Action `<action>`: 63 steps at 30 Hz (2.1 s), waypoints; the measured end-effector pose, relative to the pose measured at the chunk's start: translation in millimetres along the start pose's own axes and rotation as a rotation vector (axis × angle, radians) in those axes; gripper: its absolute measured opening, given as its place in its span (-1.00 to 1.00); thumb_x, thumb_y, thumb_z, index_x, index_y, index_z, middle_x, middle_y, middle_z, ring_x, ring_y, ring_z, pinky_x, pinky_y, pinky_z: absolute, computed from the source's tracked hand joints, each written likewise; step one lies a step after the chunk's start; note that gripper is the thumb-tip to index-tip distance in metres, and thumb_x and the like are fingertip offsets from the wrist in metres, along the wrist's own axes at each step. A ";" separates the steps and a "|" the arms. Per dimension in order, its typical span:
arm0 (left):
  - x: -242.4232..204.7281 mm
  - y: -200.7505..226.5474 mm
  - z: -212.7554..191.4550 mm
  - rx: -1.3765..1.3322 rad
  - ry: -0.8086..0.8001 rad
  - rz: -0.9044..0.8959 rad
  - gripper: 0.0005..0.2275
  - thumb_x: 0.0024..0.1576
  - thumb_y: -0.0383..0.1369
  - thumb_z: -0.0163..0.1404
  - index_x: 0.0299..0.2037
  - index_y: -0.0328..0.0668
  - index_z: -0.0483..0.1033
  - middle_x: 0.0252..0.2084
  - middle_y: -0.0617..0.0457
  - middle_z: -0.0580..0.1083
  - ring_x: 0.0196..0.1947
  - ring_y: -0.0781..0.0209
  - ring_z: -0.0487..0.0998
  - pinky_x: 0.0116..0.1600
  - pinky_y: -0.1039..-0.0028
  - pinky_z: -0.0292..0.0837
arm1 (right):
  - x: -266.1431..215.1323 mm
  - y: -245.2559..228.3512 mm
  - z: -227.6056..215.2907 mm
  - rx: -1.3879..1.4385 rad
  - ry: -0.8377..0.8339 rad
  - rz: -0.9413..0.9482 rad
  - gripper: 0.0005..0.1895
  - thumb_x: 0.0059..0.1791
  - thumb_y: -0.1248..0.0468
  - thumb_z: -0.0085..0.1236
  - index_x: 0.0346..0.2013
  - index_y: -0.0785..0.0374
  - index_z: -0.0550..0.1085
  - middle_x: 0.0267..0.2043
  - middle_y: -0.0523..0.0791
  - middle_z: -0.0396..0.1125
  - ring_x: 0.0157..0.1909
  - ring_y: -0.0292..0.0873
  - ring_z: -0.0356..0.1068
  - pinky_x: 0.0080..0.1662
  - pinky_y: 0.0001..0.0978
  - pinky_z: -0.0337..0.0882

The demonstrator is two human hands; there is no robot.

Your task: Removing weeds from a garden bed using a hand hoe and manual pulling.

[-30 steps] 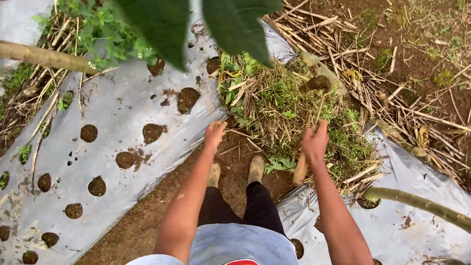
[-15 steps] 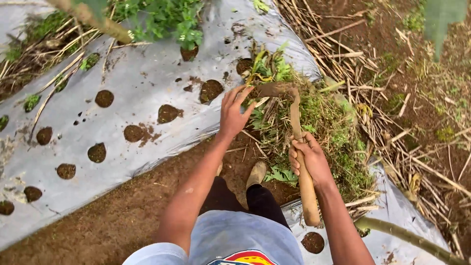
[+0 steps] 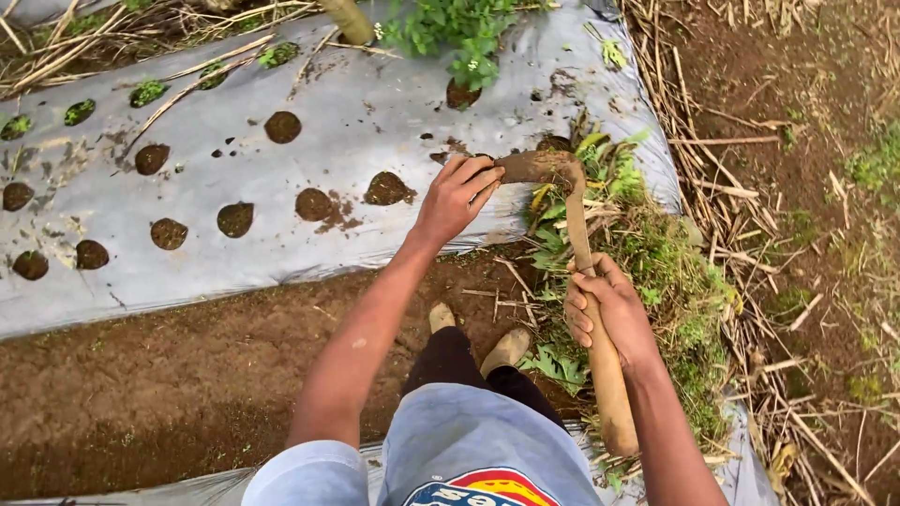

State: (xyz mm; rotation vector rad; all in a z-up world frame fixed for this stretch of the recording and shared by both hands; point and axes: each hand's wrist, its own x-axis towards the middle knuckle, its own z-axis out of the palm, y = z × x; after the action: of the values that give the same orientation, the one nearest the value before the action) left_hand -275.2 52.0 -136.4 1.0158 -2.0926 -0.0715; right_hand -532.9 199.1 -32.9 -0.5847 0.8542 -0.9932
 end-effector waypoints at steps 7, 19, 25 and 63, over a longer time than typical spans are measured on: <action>-15.8 -49.3 -56.8 0.077 0.051 0.056 -0.89 0.23 -0.44 0.10 -0.06 -0.10 0.57 -0.07 0.08 0.46 -0.13 0.16 0.47 0.05 0.36 0.51 | 31.9 6.5 58.0 -0.012 -0.066 0.025 -0.84 0.08 0.43 -0.22 -0.03 0.38 0.23 -0.56 -0.18 0.04 -0.74 -0.31 0.17 -0.84 -0.40 0.27; -96.2 -142.7 -189.1 0.075 0.246 -0.203 -0.87 0.20 -0.53 0.08 -0.08 -0.19 0.57 -0.08 0.01 0.48 -0.11 0.05 0.54 0.02 0.35 0.54 | 109.2 44.3 191.8 -0.076 -0.205 0.139 -0.86 0.08 0.44 -0.19 -0.05 0.39 0.23 -0.58 -0.14 0.00 -0.76 -0.28 0.09 -0.81 -0.41 0.23; -152.0 -167.4 -246.3 0.070 0.315 -0.518 -0.84 0.17 -0.54 0.13 -0.07 -0.16 0.59 -0.13 -0.01 0.51 -0.14 0.01 0.60 -0.10 0.32 0.60 | 134.0 84.0 248.8 -0.113 -0.279 0.200 -0.86 0.07 0.44 -0.16 -0.07 0.37 0.24 -0.57 -0.14 0.00 -0.75 -0.27 0.11 -0.80 -0.41 0.23; -323.7 -372.5 -598.5 0.789 0.327 -0.816 -0.83 0.23 -0.33 0.01 -0.01 -0.03 0.40 -0.33 0.21 0.18 -0.32 0.19 0.32 -0.19 0.40 0.29 | 273.6 338.2 715.5 -0.227 -0.657 0.562 -0.86 0.07 0.42 -0.13 -0.07 0.33 0.27 -0.59 -0.16 0.03 -0.75 -0.27 0.15 -0.81 -0.45 0.22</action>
State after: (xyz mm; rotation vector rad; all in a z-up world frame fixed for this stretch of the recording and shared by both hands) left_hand 486.1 183.4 -66.5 2.1335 -1.2789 0.5141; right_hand 301.2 137.6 8.9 -0.7511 0.4892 -0.1601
